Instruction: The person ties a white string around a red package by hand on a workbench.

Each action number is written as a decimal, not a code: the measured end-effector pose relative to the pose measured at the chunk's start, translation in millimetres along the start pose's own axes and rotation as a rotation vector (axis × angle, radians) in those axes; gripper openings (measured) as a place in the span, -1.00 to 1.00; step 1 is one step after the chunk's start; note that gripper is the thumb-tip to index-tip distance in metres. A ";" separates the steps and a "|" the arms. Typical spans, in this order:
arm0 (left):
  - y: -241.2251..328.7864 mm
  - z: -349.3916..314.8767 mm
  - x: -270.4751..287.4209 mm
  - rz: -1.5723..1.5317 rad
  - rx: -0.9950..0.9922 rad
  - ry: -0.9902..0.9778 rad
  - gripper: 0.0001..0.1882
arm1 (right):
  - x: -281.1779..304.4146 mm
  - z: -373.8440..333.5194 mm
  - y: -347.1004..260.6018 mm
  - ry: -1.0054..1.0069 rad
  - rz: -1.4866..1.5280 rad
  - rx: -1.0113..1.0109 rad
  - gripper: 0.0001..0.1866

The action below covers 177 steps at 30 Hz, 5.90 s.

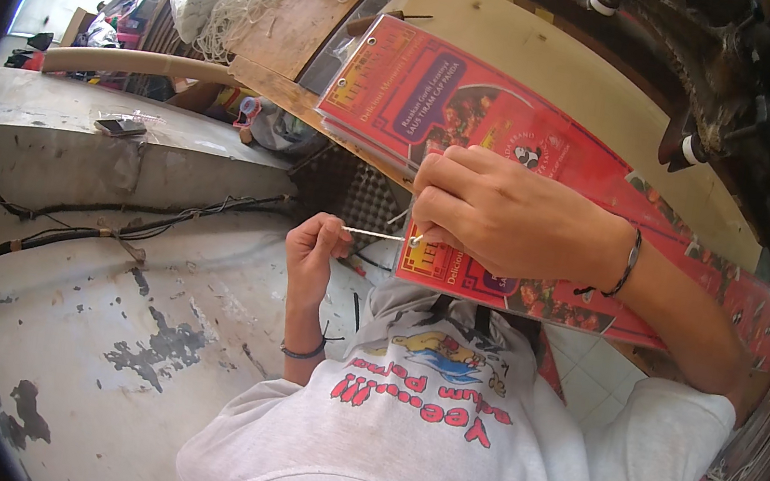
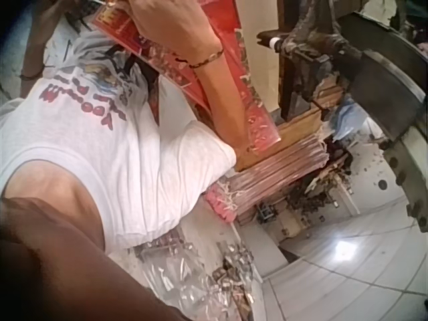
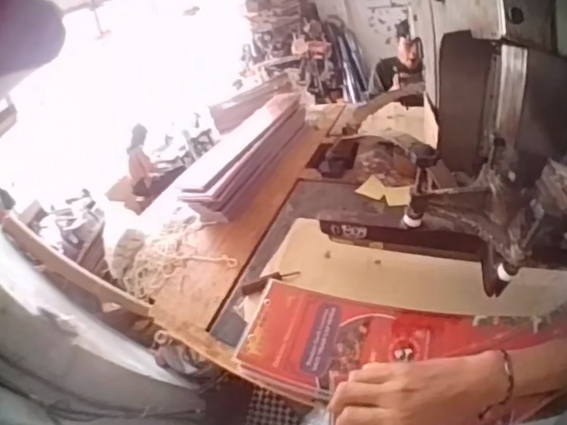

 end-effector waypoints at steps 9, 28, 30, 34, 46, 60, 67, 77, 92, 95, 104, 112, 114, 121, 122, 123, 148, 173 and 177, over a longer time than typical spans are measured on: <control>34.0 -0.2 -1.0 0.013 -0.227 0.140 -0.75 | 4.4 3.1 -3.1 0.119 0.128 -0.074 -0.76; 95.5 27.0 -56.6 0.094 -0.443 -0.030 -0.89 | 39.9 -8.7 1.0 0.135 -0.283 -0.112 -0.49; 98.6 28.3 -58.8 0.137 -0.457 -0.052 -0.89 | 26.5 13.1 -13.4 0.199 -0.183 -0.140 -0.53; 105.1 24.8 -68.9 0.144 -0.390 -0.051 -0.91 | 0.0 28.5 -7.5 0.197 -0.032 -0.205 -0.76; 96.1 29.4 -46.8 0.334 -0.552 -0.065 -0.83 | -5.3 27.8 4.1 0.209 0.166 -0.195 -0.92; 103.6 31.4 -40.4 0.369 -0.679 0.025 -0.79 | -4.7 25.1 7.3 0.210 0.155 -0.161 -0.91; 108.0 30.0 -38.9 0.351 -0.702 0.038 -0.86 | -4.6 24.3 8.6 0.211 0.188 -0.178 -0.93; 101.4 27.1 -38.0 0.332 -0.572 0.099 -0.86 | -3.7 24.8 8.7 0.313 0.233 -0.172 -0.84; 84.1 28.3 -44.6 -0.088 -0.248 -0.007 -0.41 | -3.1 24.7 7.9 0.327 0.214 -0.162 -0.82; 76.1 30.1 -42.0 -0.293 -0.212 -0.086 -0.51 | -3.5 23.3 9.0 0.336 0.235 -0.181 -0.82; 94.1 30.8 -48.7 0.397 -0.731 0.054 -0.42 | -4.2 23.0 9.5 0.380 0.246 -0.229 -0.88; 96.9 30.4 -57.4 0.384 -0.693 0.028 -0.81 | -4.6 21.8 10.7 0.380 0.305 -0.262 -0.89; 96.7 30.0 -54.3 0.375 -0.627 0.009 -0.84 | -5.2 21.6 11.3 0.381 0.314 -0.271 -0.89; 86.3 24.9 -47.8 0.206 -0.325 -0.035 -0.91 | -3.7 20.8 9.4 0.350 0.362 -0.362 -0.87; 87.8 23.4 -49.4 0.199 -0.305 -0.026 -0.90 | -2.7 21.0 8.6 0.345 0.380 -0.384 -0.87; 89.4 22.3 -51.1 0.192 -0.285 -0.018 -0.89 | -1.5 22.5 6.5 0.348 0.369 -0.367 -0.85; 101.9 28.9 -48.0 0.253 -0.542 0.015 -0.74 | 2.9 24.0 10.0 0.395 0.265 -0.281 -0.88; 92.6 34.2 -41.3 0.135 -0.592 -0.036 -0.89 | -2.1 23.6 9.8 0.374 0.198 -0.277 -0.87; 89.2 33.7 -37.8 0.095 -0.573 -0.084 -0.94 | -2.2 23.1 9.0 0.354 0.196 -0.281 -0.87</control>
Point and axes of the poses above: each hand's wrist, its own z-axis towards the middle knuckle, its own x-axis out of the back of the hand, y = z × x, the point moved 2 cm from there along z, towards the middle knuckle, and after that the axes turned 6 degrees about y, right-handed, at the moved point
